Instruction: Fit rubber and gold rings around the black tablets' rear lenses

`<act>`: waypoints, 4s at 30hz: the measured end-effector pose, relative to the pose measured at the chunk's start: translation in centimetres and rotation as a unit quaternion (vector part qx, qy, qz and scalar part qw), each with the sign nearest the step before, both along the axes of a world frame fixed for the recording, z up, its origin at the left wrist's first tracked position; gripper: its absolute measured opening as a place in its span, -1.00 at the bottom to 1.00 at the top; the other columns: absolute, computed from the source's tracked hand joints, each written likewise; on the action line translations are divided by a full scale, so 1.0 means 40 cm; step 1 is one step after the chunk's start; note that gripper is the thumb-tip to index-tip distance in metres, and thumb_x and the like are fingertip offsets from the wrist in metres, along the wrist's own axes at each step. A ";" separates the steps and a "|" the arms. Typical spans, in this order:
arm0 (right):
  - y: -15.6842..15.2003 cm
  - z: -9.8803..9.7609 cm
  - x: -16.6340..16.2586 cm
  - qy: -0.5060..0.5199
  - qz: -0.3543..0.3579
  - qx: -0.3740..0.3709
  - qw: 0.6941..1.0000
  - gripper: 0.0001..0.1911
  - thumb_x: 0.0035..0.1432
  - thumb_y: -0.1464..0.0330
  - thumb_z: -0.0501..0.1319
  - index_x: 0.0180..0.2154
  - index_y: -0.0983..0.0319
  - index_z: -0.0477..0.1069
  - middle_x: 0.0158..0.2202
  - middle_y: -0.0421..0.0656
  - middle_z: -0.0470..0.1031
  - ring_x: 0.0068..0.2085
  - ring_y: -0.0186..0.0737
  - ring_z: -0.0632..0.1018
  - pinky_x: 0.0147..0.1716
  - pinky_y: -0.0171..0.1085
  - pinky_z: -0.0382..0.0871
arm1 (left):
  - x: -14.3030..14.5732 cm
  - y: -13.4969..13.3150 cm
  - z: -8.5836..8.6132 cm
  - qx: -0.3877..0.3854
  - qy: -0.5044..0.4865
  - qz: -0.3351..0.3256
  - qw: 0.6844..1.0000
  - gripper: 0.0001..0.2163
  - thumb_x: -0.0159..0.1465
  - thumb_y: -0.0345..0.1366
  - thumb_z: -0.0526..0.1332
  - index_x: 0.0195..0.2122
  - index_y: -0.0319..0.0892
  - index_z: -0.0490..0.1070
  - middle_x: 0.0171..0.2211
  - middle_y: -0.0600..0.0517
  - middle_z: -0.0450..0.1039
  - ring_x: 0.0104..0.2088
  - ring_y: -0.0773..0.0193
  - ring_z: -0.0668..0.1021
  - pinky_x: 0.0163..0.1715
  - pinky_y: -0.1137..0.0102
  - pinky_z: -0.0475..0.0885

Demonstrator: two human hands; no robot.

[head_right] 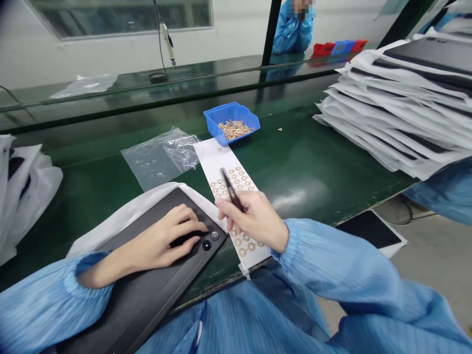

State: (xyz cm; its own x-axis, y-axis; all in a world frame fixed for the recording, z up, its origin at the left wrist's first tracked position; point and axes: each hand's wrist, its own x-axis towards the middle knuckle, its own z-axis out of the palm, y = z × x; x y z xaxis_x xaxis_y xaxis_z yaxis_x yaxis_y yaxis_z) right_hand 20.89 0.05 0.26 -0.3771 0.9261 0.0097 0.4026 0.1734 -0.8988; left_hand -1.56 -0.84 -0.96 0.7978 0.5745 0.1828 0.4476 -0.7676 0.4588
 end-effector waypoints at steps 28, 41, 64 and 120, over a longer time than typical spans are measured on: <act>-0.128 -0.086 -0.077 0.097 -0.223 0.060 0.968 -0.89 0.14 0.49 0.16 -0.41 0.20 0.32 -0.40 -0.22 0.43 -0.40 -0.33 0.51 -0.42 -0.35 0.44 | 0.007 -0.002 0.006 0.025 0.068 -0.052 0.996 -0.72 0.30 -0.44 -0.01 -0.02 -0.21 0.35 -0.30 -0.06 0.22 -0.30 0.16 0.23 -0.35 0.29 0.19; -0.126 -0.086 -0.081 0.092 -0.232 0.057 0.967 -0.88 0.12 0.48 0.17 -0.45 0.21 0.29 -0.43 -0.20 0.42 -0.43 -0.32 0.50 -0.45 -0.34 0.46 | 0.008 -0.002 0.010 0.042 0.069 -0.050 0.995 -0.75 0.29 -0.44 0.02 -0.06 -0.21 0.38 -0.30 -0.06 0.24 -0.30 0.17 0.24 -0.35 0.30 0.18; -0.128 -0.082 -0.086 0.077 -0.239 0.070 0.965 -0.88 0.13 0.43 0.18 -0.45 0.21 0.29 -0.41 -0.17 0.43 -0.41 -0.29 0.51 -0.44 -0.31 0.49 | 0.009 -0.003 0.012 0.049 0.072 -0.049 0.995 -0.79 0.27 -0.44 0.05 -0.12 -0.21 0.38 -0.32 -0.06 0.26 -0.30 0.18 0.26 -0.35 0.32 0.20; -0.099 -0.070 -0.064 0.036 -0.138 0.073 0.987 -0.88 0.14 0.49 0.15 -0.43 0.21 0.30 -0.43 -0.22 0.39 -0.44 -0.36 0.49 -0.53 -0.40 0.40 | 0.009 0.000 0.009 0.037 0.068 -0.053 0.996 -0.75 0.26 -0.45 0.04 -0.07 -0.21 0.39 -0.32 -0.04 0.22 -0.31 0.17 0.22 -0.36 0.30 0.15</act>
